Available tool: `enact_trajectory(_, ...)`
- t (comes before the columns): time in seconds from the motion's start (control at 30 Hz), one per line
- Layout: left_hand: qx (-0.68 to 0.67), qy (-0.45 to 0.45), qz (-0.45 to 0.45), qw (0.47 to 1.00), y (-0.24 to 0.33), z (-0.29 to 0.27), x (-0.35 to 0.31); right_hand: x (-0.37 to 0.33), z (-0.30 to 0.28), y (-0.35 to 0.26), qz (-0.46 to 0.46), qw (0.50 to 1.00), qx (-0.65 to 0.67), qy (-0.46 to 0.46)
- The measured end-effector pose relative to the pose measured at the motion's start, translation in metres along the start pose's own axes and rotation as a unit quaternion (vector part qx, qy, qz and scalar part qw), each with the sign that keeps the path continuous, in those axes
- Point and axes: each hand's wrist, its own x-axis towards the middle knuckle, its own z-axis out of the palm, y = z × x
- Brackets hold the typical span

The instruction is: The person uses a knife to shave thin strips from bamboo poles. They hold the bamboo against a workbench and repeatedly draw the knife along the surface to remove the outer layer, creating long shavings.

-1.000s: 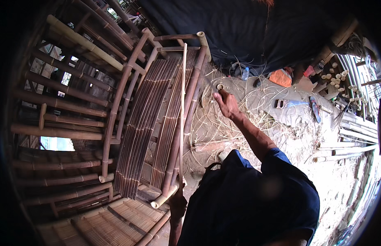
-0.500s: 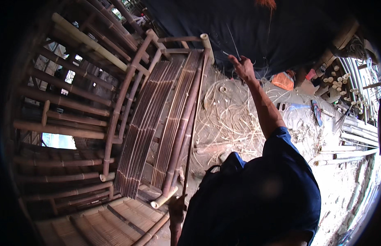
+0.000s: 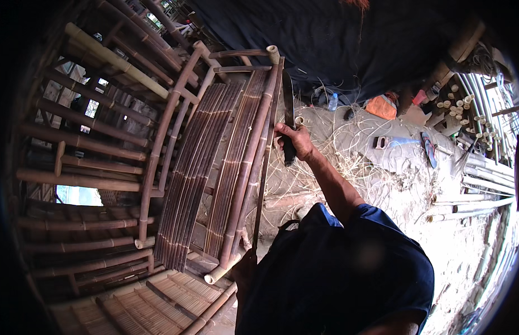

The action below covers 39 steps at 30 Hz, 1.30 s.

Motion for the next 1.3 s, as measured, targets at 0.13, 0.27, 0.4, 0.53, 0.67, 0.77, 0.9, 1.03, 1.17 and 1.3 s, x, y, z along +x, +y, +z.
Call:
enact_trajectory(0.13,-0.008,0.007,-0.005,1.0,0.001,0.005,-0.002,0.009,-0.001,-0.003,-0.02,0.999,-0.008,-0.042)
enact_trajectory(0.27,-0.015,0.021,-0.013,1.0,-0.002,0.011,-0.007,0.012,0.002,-0.008,-0.002,0.996,-0.064,-0.056)
enact_trajectory(0.4,-0.032,0.04,-0.03,0.998,-0.008,0.021,-0.015,0.014,0.0,0.004,-0.024,0.995,-0.07,-0.07)
enact_trajectory(0.53,-0.066,0.07,-0.057,0.994,-0.016,0.037,-0.026,-0.003,0.004,0.028,-0.079,0.978,-0.162,-0.101)
enact_trajectory(0.67,-0.112,0.136,-0.03,0.984,-0.027,0.048,-0.024,-0.041,0.008,0.065,-0.11,0.951,-0.201,-0.206)
enact_trajectory(0.77,-0.055,0.211,-0.043,0.975,-0.028,0.037,-0.022,-0.098,0.042,0.059,0.01,0.899,-0.319,-0.299)
enact_trajectory(0.9,0.059,0.423,0.075,0.901,-0.035,0.004,-0.027,-0.17,0.063,0.078,0.116,0.847,-0.35,-0.382)
enact_trajectory(1.03,-0.011,0.487,-0.014,0.873,-0.034,-0.019,-0.052,-0.213,0.069,0.107,0.2,0.791,-0.442,-0.372)
enact_trajectory(1.17,-0.075,0.414,-0.077,0.904,-0.026,-0.016,-0.08,-0.244,0.096,0.119,0.219,0.799,-0.432,-0.356)
enact_trajectory(1.3,-0.212,0.435,-0.07,0.872,-0.043,0.027,-0.097,-0.27,0.122,0.141,0.33,0.827,-0.36,-0.278)
